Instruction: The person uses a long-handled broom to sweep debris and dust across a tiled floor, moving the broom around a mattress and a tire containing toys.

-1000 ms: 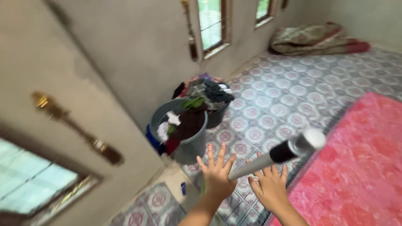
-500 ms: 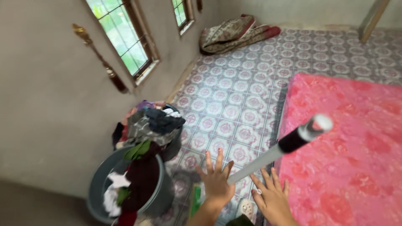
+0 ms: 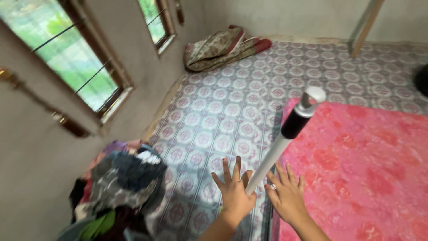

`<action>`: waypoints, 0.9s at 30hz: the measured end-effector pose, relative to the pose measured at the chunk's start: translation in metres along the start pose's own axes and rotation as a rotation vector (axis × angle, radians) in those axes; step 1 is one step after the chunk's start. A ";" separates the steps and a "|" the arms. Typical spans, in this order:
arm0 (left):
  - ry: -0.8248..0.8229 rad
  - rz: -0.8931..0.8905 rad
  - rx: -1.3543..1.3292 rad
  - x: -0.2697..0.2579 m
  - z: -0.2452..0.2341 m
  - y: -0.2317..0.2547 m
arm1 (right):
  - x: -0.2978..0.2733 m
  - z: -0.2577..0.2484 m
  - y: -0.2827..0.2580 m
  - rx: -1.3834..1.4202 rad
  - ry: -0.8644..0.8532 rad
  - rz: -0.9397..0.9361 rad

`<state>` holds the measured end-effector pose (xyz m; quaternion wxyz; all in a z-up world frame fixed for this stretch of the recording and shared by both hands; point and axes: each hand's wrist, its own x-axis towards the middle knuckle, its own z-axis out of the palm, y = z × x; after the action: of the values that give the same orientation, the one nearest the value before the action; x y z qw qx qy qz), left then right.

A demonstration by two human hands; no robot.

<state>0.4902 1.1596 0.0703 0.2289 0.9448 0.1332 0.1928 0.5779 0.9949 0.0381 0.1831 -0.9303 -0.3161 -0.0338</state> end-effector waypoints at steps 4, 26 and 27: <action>0.005 0.077 -0.041 0.067 0.017 -0.009 | 0.042 0.005 0.015 0.028 0.043 0.074; -0.082 0.397 -0.082 0.491 0.200 -0.044 | 0.341 0.039 0.206 -0.046 0.226 0.402; -0.099 0.377 -0.083 0.496 0.209 -0.042 | 0.352 0.041 0.219 -0.043 0.200 0.403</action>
<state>1.0139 1.2851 0.0293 0.2336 0.9511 -0.0653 0.1910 0.9877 1.0522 -0.0075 0.1967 -0.9703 -0.1032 -0.0955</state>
